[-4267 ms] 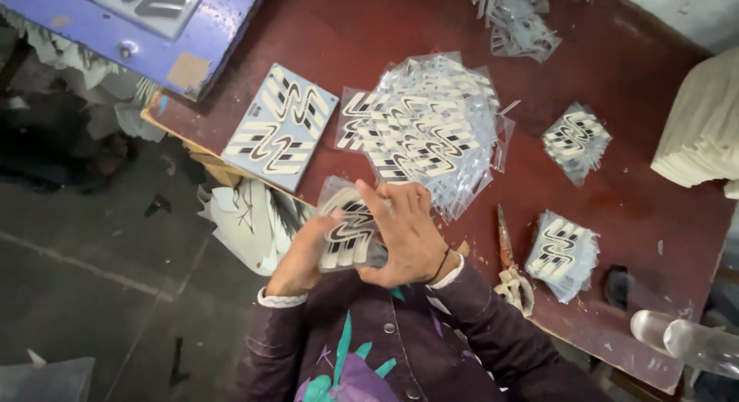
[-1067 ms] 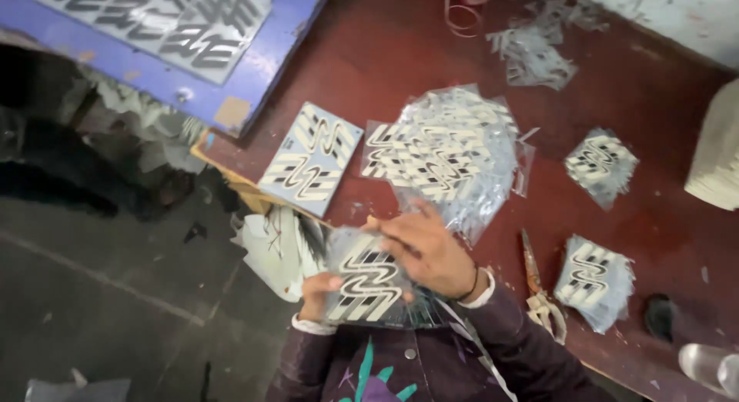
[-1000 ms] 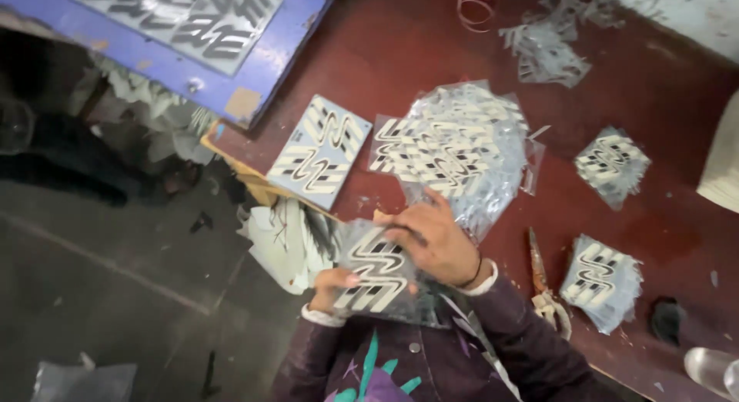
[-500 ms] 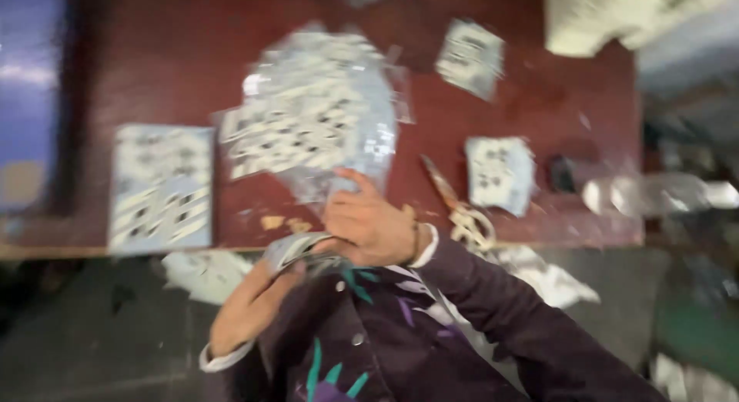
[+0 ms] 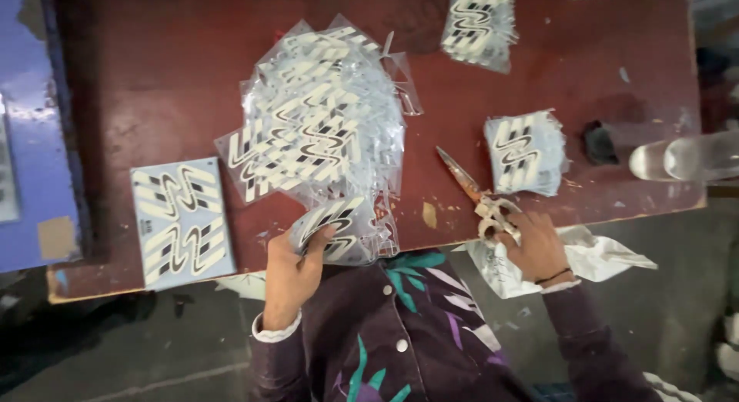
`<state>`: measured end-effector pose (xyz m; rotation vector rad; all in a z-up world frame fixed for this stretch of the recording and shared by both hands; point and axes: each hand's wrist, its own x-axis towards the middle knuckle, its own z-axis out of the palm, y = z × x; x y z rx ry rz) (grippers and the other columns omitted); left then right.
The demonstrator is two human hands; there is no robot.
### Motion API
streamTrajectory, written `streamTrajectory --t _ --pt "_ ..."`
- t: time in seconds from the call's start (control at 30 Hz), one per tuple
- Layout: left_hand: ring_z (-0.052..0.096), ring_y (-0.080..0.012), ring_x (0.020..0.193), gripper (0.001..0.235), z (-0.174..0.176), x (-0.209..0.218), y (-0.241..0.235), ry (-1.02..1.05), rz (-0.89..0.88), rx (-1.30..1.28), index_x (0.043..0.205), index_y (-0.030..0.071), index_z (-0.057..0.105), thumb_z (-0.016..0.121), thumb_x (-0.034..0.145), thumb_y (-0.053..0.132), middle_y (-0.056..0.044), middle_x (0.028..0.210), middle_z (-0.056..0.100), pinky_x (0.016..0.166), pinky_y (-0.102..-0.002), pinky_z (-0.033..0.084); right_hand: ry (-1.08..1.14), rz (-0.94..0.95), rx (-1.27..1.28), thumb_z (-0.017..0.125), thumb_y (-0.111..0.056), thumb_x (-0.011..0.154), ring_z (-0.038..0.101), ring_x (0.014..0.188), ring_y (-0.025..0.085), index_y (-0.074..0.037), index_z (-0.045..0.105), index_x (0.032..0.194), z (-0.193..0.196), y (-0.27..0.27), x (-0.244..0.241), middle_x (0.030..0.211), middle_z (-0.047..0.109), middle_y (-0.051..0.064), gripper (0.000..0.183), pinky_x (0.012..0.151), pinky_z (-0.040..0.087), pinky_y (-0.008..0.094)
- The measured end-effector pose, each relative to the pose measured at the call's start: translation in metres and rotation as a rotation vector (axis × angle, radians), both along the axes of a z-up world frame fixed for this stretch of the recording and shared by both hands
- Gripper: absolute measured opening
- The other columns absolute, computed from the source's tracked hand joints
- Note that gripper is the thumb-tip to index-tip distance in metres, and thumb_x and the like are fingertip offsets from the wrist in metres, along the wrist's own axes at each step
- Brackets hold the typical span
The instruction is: Using scissors to trim excess plastic from stacks of printed stickers.
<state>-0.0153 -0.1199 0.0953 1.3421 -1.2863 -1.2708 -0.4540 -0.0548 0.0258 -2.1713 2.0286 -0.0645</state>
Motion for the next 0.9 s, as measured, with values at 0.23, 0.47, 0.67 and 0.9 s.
streamTrajectory --t 0.23,0.47,0.67,0.9 --pt "0.061 -0.0071 0.078 0.022 0.029 0.006 -0.006 -0.030 0.004 0.149 0.111 -0.001 0.074 0.068 0.097 0.015 -0.008 0.087 0.077 0.070 -0.027 0.052 -0.038 -0.219 0.387 0.079 -0.046 0.081 0.068 0.091 0.035 -0.008 0.069 0.102 0.012 -0.037 0.021 0.090 0.072 0.013 0.044 0.078 0.053 0.048" --pt "0.071 -0.0250 0.086 0.031 0.089 0.008 -0.016 -0.496 -0.109 -0.280 0.113 0.001 0.071 0.061 0.085 -0.006 -0.018 0.095 0.074 0.073 -0.030 0.055 -1.371 -0.392 1.047 0.072 -0.025 0.082 0.071 0.072 0.023 -0.005 0.072 0.107 0.013 -0.015 0.013 0.090 0.077 0.014 0.032 0.058 0.053 0.034" --pt "0.065 -0.0334 0.056 0.021 0.158 -0.038 -0.030 -0.721 0.141 -0.027 0.111 0.003 0.073 0.067 0.091 0.003 -0.020 0.077 0.070 0.056 -0.038 0.050 -2.182 0.009 1.301 0.063 -0.042 0.105 0.063 0.065 0.020 0.002 0.060 0.099 -0.038 0.006 0.036 0.082 0.064 0.012 0.045 0.053 0.050 0.031" --pt "0.070 -0.0365 0.078 0.022 0.199 -0.092 -0.016 -0.842 0.257 -0.350 0.111 0.000 0.069 0.063 0.090 -0.002 -0.020 0.089 0.070 0.068 -0.038 0.053 -2.047 0.505 1.205 0.061 -0.063 0.097 0.057 0.075 0.015 -0.002 0.053 0.118 0.071 -0.043 0.073 0.091 0.057 0.008 0.065 0.064 0.047 0.028"
